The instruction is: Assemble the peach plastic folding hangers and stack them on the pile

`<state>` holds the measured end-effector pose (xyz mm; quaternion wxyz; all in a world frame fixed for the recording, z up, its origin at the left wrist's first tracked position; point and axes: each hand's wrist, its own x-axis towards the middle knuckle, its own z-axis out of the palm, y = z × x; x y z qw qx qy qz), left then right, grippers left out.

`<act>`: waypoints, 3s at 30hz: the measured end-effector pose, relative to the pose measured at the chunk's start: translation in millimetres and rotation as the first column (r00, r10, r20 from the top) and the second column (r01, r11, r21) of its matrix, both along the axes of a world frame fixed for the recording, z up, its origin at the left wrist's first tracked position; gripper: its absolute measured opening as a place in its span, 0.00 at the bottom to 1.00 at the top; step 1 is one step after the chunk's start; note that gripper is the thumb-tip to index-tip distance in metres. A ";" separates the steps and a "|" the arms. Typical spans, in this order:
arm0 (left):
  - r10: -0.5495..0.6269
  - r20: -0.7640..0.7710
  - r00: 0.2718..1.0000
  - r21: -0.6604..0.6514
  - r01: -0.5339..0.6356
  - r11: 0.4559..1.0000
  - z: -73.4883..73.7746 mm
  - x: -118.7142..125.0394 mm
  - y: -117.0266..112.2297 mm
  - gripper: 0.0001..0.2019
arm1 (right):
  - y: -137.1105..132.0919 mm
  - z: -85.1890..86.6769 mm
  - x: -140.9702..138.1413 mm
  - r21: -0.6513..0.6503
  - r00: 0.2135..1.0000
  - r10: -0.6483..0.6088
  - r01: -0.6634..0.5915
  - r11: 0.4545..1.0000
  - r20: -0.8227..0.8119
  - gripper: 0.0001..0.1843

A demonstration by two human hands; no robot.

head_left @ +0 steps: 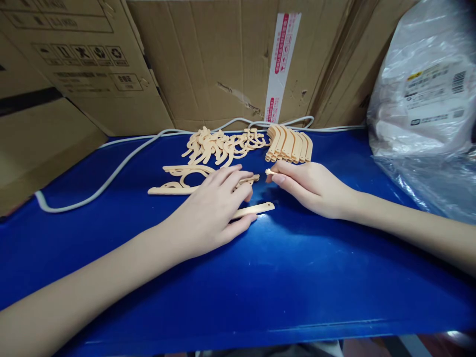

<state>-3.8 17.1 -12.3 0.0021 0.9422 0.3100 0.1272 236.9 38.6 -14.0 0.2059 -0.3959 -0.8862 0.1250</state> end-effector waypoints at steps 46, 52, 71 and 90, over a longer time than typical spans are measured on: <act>0.138 0.171 0.975 -0.274 -0.087 0.958 -4.5 6.4 -3.1 0.15 | -9.3 5.9 -9.2 -0.098 0.999 -0.052 0.052 0.994 0.000 0.30; 0.083 0.164 0.983 -0.223 -0.045 0.974 -8.2 4.8 -3.0 0.14 | -9.6 3.0 -6.1 0.129 0.975 -0.090 0.065 0.990 0.202 0.36; 0.060 0.152 0.987 -0.213 -0.026 0.977 -7.2 5.4 -2.1 0.15 | -9.1 0.3 2.2 0.346 0.970 -0.061 -0.024 0.938 0.234 0.26; 0.053 0.096 0.994 -0.194 -0.033 0.980 -10.0 3.5 -1.9 0.17 | -8.0 -1.4 2.9 0.393 0.974 -0.033 -0.059 0.918 0.222 0.26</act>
